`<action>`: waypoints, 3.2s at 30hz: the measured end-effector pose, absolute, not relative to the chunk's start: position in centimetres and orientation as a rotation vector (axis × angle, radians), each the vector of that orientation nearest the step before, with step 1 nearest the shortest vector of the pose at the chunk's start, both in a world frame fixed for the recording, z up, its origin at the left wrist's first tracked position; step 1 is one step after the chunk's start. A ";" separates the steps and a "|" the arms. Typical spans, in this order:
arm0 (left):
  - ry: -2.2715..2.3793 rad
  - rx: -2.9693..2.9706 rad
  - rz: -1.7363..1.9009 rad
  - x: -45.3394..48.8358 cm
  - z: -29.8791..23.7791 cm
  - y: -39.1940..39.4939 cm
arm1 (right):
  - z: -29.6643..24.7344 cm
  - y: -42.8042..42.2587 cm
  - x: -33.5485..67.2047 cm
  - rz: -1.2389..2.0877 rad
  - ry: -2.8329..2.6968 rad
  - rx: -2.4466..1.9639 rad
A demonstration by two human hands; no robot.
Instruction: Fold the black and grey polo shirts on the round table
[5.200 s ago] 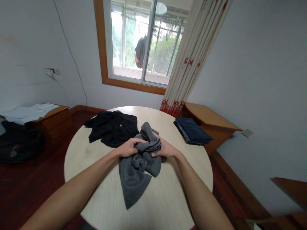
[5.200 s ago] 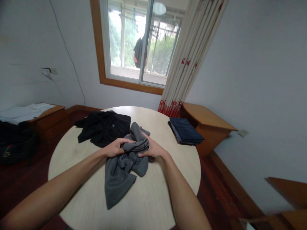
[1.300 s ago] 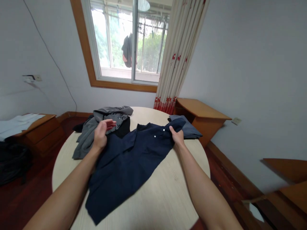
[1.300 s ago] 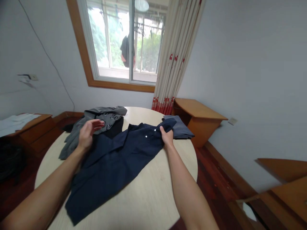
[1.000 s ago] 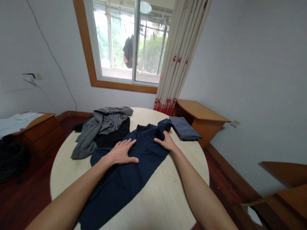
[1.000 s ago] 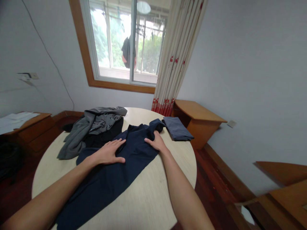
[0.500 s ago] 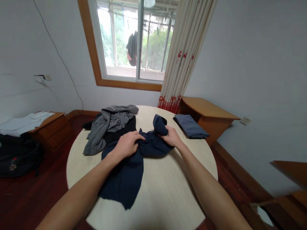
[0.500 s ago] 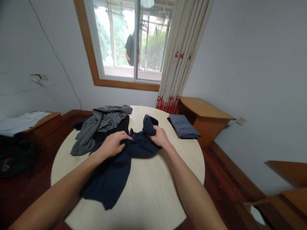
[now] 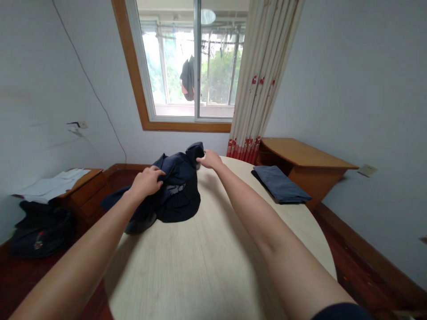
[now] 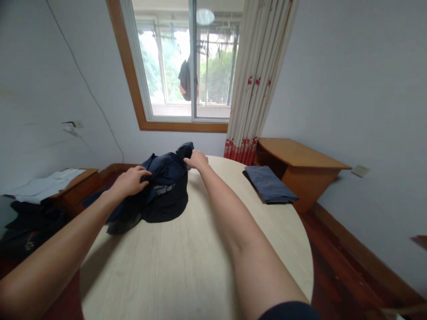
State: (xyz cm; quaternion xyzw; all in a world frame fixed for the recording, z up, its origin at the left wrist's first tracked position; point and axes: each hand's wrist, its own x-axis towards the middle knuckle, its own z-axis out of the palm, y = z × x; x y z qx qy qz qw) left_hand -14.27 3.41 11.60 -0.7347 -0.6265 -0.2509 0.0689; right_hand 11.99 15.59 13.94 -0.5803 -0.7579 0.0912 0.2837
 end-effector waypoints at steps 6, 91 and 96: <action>-1.919 -2.152 -0.638 -11.7 8.2 2.9 | 6.9 13.1 28.0 0.235 -1.435 -1.802; -1.658 -2.064 -1.786 -6.6 5.2 -1.8 | 4.1 3.5 29.2 0.409 -1.460 -1.269; -1.705 -2.600 -1.209 -5.3 3.2 -1.7 | 4.7 0.3 25.1 0.716 -2.132 -1.302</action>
